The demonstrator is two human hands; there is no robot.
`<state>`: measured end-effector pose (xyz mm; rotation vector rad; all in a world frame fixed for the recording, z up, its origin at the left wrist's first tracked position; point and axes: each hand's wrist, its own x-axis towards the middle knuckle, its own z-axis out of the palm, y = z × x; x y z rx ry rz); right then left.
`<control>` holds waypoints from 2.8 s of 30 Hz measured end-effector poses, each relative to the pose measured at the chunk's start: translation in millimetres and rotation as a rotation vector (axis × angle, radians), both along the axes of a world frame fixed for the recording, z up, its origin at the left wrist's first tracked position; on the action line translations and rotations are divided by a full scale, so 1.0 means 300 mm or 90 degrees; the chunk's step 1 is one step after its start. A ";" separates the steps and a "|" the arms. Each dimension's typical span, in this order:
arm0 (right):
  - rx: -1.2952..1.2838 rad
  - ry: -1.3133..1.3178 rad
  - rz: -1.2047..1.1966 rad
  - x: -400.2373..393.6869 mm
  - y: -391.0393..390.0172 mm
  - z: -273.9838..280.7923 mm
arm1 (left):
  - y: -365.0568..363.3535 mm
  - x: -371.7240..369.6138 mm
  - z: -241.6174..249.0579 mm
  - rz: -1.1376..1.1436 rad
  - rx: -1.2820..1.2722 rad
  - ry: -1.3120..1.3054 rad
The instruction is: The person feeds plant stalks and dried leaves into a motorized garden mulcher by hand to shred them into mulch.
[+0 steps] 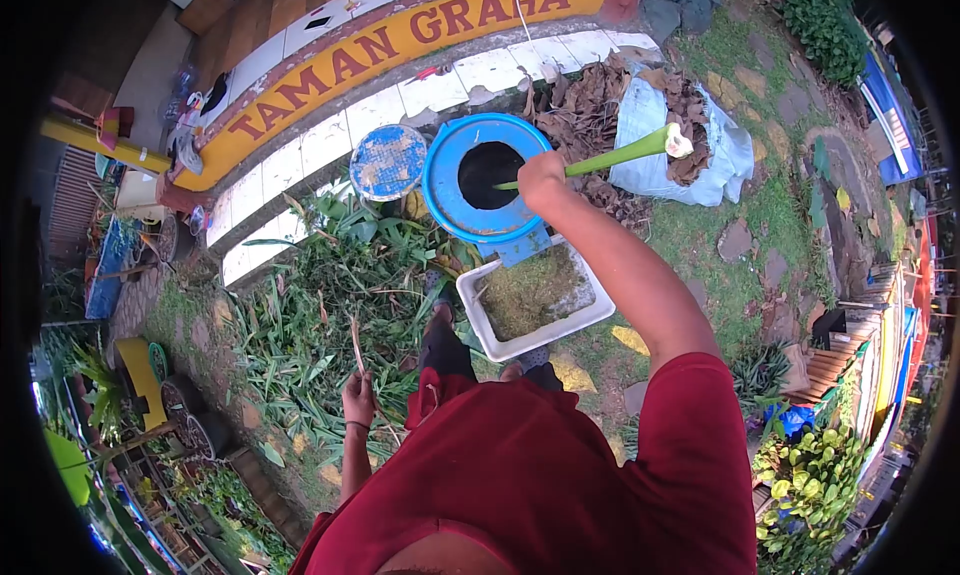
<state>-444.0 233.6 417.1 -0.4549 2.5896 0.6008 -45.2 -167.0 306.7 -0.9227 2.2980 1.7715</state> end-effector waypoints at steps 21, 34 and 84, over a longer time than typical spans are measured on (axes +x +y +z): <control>-0.139 -0.107 -0.138 -0.311 -0.210 -0.364 | -0.371 -0.678 0.050 -0.166 -0.017 -0.116; -0.082 -0.048 -0.043 -0.280 -0.081 -0.171 | -0.163 -0.789 0.044 -0.238 0.020 -0.070; -0.029 -0.229 0.029 -0.308 -0.244 -0.160 | -0.264 -0.608 -0.060 -0.247 -0.006 -0.122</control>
